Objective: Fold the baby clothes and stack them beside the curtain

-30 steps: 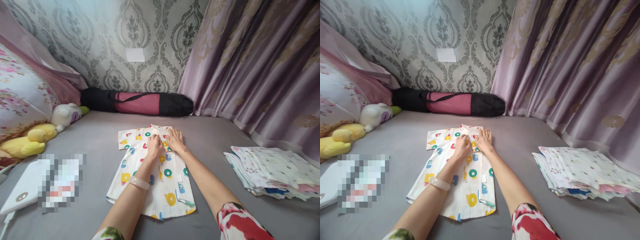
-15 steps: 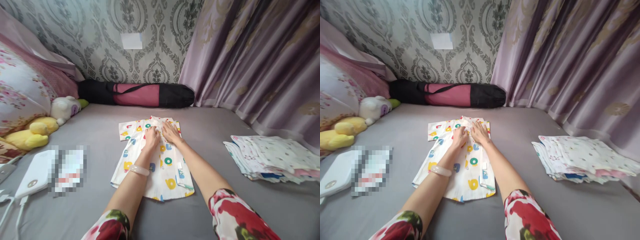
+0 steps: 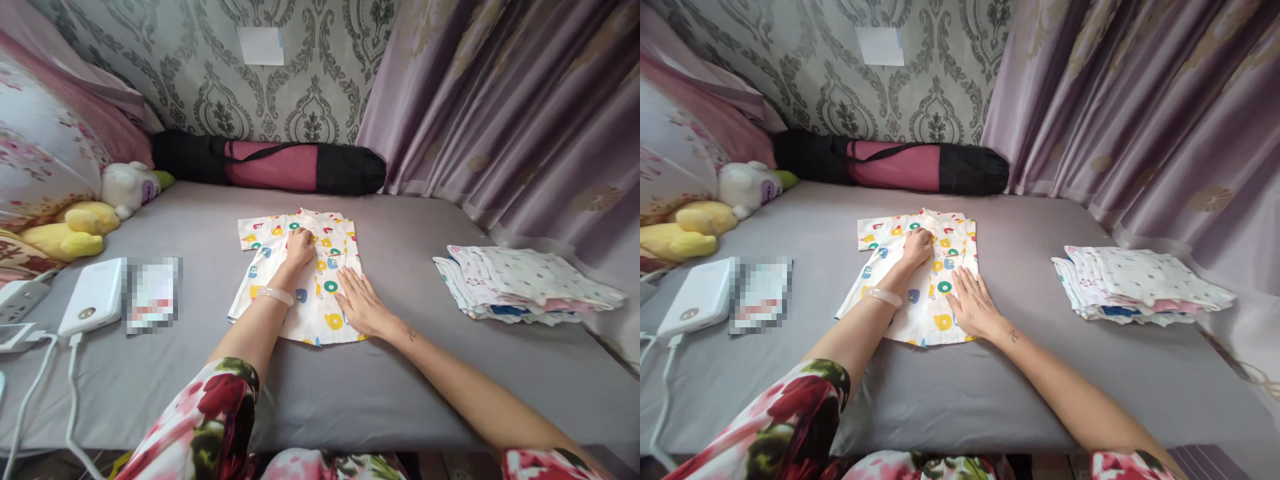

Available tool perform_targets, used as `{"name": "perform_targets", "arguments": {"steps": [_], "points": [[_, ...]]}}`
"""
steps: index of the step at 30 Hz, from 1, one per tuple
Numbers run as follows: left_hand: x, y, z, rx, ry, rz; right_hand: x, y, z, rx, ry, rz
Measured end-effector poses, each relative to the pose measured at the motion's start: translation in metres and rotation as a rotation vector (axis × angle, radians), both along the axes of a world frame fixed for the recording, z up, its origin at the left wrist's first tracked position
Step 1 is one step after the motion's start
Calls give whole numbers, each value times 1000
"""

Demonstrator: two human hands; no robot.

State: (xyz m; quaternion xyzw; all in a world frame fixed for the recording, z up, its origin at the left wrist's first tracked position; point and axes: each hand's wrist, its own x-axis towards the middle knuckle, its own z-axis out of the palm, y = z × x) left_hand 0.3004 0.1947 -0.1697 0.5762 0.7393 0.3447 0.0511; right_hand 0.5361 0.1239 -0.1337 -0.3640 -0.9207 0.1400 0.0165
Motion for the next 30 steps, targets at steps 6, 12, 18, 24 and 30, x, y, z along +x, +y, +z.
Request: {"name": "perform_targets", "arguments": {"steps": [6,12,18,24,30], "points": [[-21,-31,16,-40,154,-359,24,-40,10,-67,19,159],[-60,-101,31,-159,230,-286,17,-34,46,-141,69,362],[-74,-163,37,-339,127,119,-71,11,68,-165,203,241],[-64,-179,43,-443,-35,307,-197,34,52,-95,224,185],[-68,-180,41,-445,-111,315,-276,27,35,-64,117,16]]}}
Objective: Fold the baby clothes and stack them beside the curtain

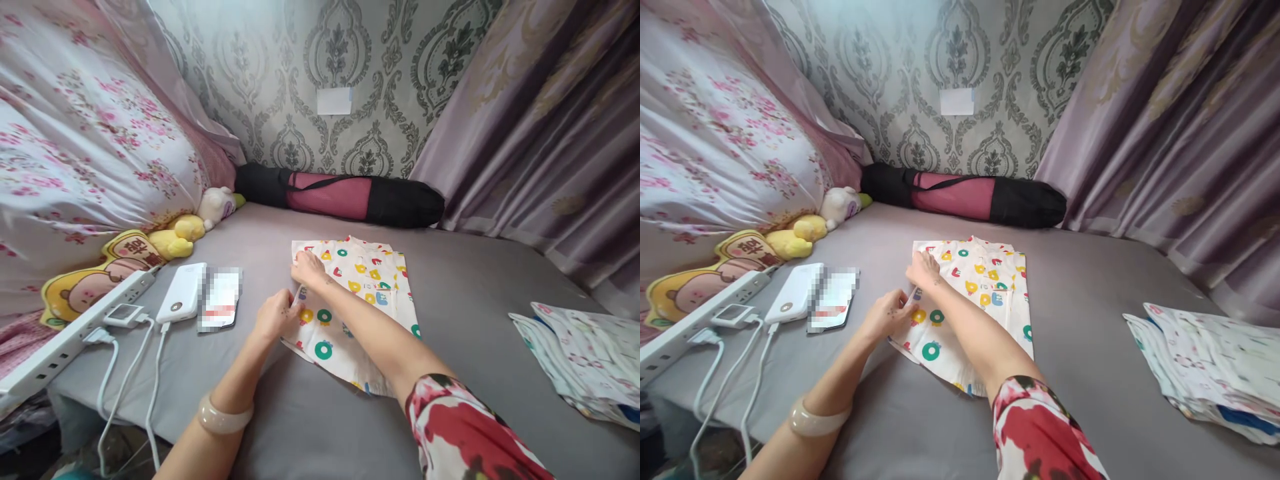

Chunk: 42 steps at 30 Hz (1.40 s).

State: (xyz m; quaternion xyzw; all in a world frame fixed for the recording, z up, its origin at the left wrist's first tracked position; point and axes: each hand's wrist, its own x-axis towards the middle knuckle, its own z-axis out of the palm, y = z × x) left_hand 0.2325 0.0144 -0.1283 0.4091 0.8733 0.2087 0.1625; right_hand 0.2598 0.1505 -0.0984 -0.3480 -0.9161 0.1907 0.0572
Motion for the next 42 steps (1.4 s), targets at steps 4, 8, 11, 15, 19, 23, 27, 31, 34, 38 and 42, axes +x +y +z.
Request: {"name": "perform_targets", "arguments": {"steps": [4,8,11,15,19,23,27,31,34,38,42], "points": [[-1,-2,0,13,-21,-15,-22,-2,-7,-84,-11,-88],[0,-6,9,62,-106,-65,-28,11,-9,-188,77,-160],[2,-7,18,104,-205,-71,-17,31,-8,-296,197,-237],[10,-8,25,159,-380,-92,16,59,-3,-488,394,-312],[23,-8,28,215,-482,-163,60,77,6,-618,569,-336],[39,-6,32,291,-610,-225,102,83,7,-734,711,-375],[53,-5,33,323,-716,-317,135,81,-6,-741,771,-456],[56,-3,29,272,-639,-374,156,81,-21,-674,582,-602],[53,-3,22,297,-392,-380,160,84,-26,-670,531,-651],[49,-1,12,384,-88,-515,158,84,-23,-520,452,-664],[48,1,-6,433,99,-659,155,82,-19,134,229,-485]]}}
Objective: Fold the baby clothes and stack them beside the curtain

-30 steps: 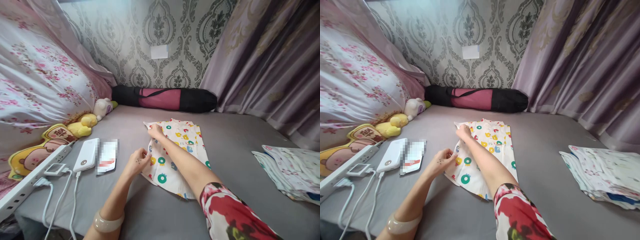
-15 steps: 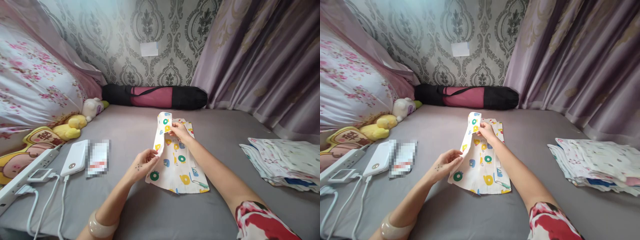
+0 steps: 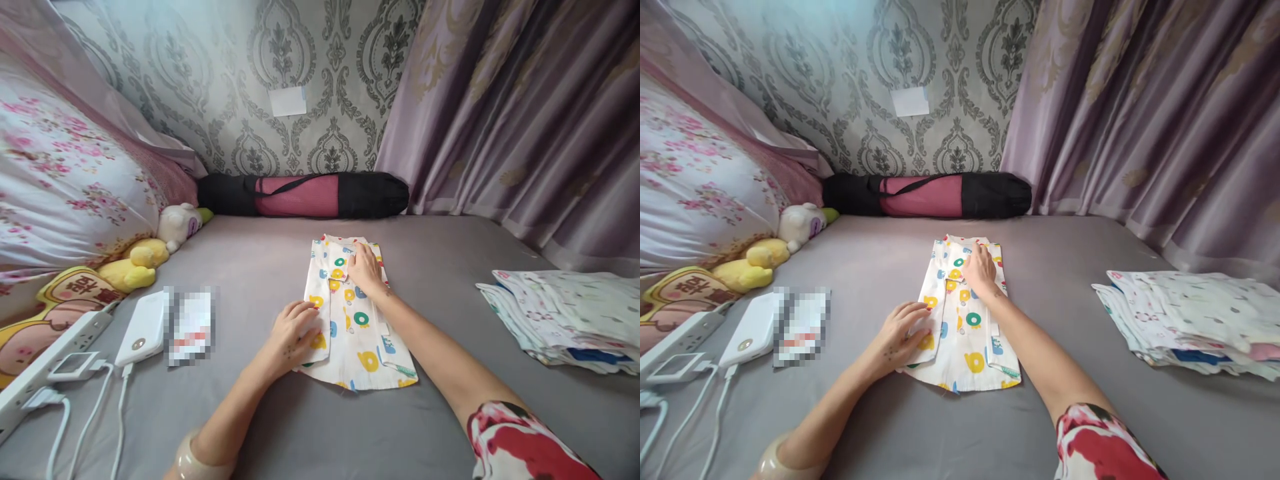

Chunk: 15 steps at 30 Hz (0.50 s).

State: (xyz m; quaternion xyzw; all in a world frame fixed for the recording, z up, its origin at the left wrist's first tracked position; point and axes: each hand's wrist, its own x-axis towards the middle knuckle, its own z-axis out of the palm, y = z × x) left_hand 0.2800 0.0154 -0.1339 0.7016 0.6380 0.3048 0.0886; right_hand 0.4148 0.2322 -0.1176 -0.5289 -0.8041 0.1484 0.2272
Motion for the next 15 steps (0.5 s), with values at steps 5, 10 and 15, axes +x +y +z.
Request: {"name": "perform_targets", "arguments": {"steps": [5,10,15], "points": [[0,-1,-16,-33,161,-90,-13,5,-6,160,-299,332],[3,-4,-7,-175,234,-130,-25,22,-17,59,-385,416],[4,-4,0,-297,249,-153,-25,30,-30,-12,-390,410]]}}
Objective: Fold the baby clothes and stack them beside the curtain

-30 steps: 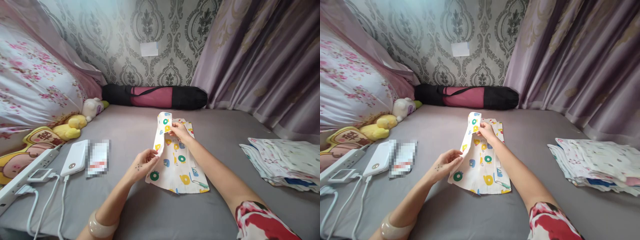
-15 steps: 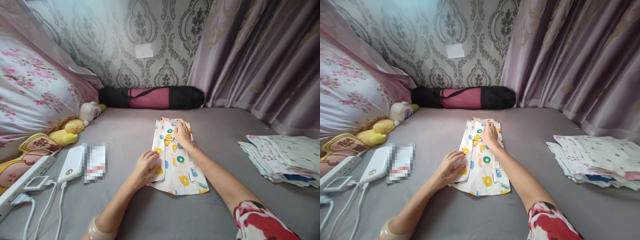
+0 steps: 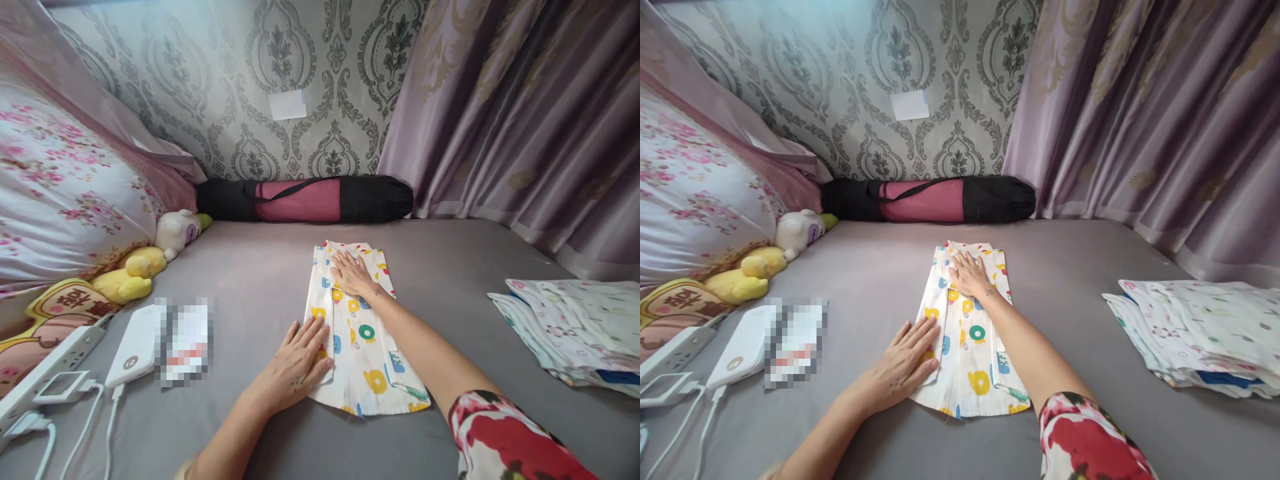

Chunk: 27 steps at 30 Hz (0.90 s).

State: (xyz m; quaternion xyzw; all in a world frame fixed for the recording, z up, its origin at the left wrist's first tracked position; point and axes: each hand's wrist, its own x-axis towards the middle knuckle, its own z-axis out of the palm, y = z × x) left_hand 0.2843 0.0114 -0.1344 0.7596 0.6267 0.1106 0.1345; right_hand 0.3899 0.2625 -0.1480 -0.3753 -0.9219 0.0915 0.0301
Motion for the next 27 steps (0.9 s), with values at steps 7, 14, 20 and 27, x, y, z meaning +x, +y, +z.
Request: {"name": "perform_targets", "arguments": {"steps": [7,14,20,27], "points": [[1,-1,3,18,-25,14,0,0,3,-14,-7,1],[2,0,4,84,-14,-43,-31,1,8,90,74,-14],[0,-1,3,42,0,-24,-40,2,-4,28,29,-17],[2,0,8,-10,-31,-7,-44,5,0,-13,-7,-28]]}}
